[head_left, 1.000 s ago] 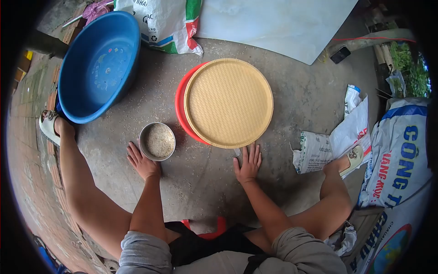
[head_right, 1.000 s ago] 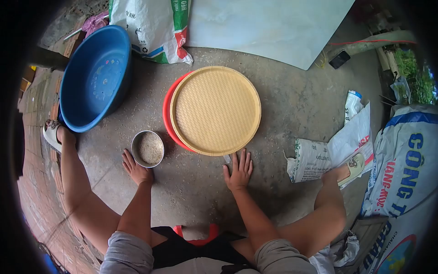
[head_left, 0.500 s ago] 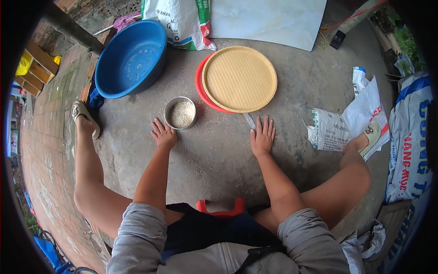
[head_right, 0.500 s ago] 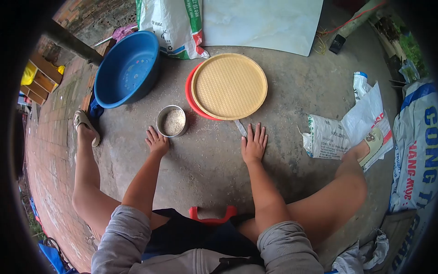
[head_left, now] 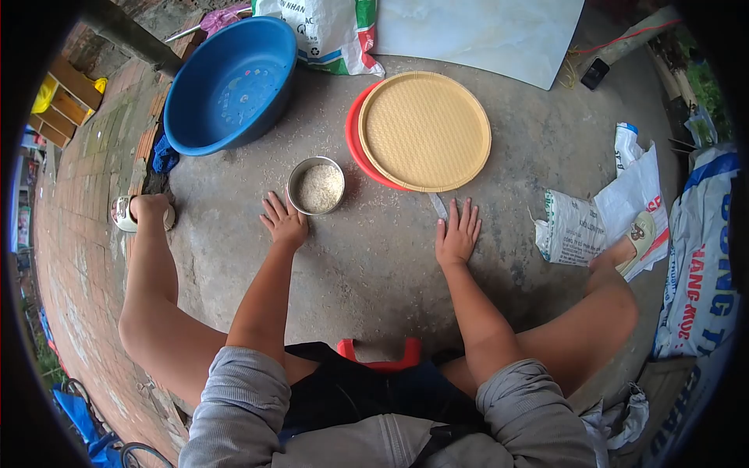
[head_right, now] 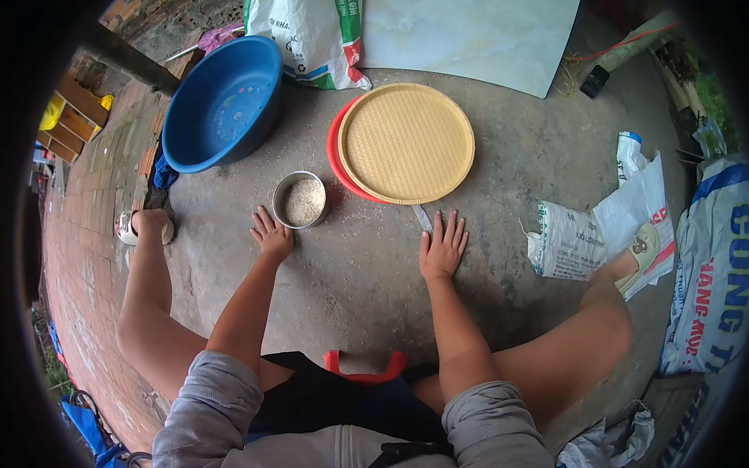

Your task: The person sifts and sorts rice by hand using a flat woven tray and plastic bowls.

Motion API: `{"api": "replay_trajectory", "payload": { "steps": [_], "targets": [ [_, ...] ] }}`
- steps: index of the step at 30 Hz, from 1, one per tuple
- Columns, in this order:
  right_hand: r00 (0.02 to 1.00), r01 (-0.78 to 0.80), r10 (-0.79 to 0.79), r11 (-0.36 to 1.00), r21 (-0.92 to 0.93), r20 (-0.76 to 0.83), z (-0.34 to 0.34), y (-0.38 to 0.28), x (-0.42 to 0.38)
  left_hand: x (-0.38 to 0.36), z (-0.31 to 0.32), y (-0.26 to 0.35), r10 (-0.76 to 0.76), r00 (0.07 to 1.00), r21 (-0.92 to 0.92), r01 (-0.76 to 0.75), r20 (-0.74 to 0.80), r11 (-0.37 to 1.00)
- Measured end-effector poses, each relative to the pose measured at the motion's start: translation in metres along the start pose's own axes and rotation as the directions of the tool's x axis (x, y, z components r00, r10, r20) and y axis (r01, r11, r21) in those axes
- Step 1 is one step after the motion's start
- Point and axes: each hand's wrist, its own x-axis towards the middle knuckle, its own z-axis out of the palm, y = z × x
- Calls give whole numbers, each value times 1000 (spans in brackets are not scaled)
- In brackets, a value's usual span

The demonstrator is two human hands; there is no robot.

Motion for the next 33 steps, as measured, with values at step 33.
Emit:
{"api": "replay_trajectory", "payload": {
  "steps": [33],
  "targets": [
    [925,-359,378,905,230,-46,-6,-26,21,20,-27,-23,64,978,-179,-28,198,984]
  ]
}}
